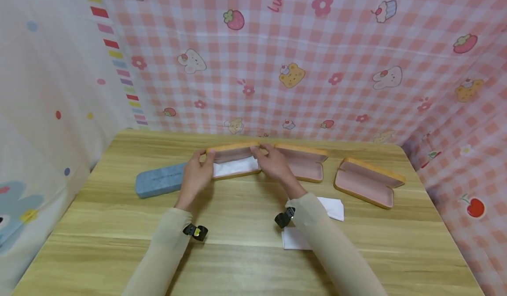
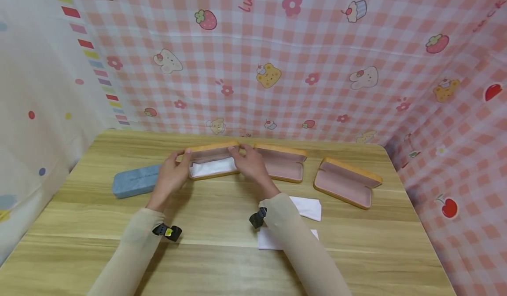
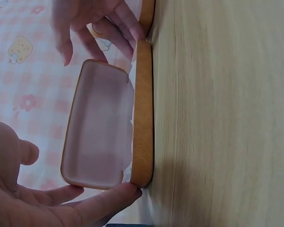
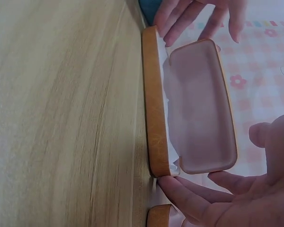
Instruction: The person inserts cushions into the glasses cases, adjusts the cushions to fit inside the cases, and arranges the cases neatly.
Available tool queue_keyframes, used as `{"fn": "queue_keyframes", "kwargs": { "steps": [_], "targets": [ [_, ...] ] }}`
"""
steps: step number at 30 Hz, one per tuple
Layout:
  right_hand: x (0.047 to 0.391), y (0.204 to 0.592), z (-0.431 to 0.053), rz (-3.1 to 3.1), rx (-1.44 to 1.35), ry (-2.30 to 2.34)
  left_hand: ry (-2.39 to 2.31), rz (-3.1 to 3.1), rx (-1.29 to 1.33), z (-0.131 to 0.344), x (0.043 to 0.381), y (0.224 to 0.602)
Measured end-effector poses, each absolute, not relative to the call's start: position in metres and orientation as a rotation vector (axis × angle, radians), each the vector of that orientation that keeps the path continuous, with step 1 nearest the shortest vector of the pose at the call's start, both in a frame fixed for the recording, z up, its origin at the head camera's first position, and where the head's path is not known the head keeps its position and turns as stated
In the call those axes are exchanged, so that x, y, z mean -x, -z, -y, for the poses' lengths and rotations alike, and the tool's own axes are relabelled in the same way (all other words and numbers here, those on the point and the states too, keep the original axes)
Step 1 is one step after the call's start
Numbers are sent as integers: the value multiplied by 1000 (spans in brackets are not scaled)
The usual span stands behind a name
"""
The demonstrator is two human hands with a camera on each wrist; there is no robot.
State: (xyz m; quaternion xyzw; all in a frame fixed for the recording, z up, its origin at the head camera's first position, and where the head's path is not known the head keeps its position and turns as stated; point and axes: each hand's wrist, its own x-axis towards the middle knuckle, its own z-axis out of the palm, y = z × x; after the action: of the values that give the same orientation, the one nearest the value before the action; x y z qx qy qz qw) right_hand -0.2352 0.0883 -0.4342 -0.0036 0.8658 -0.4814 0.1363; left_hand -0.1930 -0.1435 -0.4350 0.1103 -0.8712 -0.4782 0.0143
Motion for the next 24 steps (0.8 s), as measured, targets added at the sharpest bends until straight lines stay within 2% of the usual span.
{"fn": "queue_keyframes", "kwargs": {
  "steps": [24],
  "targets": [
    [240, 440, -87, -2649, -13, 1424, 1289, 2533, -366, 134, 196, 446]
  ]
}}
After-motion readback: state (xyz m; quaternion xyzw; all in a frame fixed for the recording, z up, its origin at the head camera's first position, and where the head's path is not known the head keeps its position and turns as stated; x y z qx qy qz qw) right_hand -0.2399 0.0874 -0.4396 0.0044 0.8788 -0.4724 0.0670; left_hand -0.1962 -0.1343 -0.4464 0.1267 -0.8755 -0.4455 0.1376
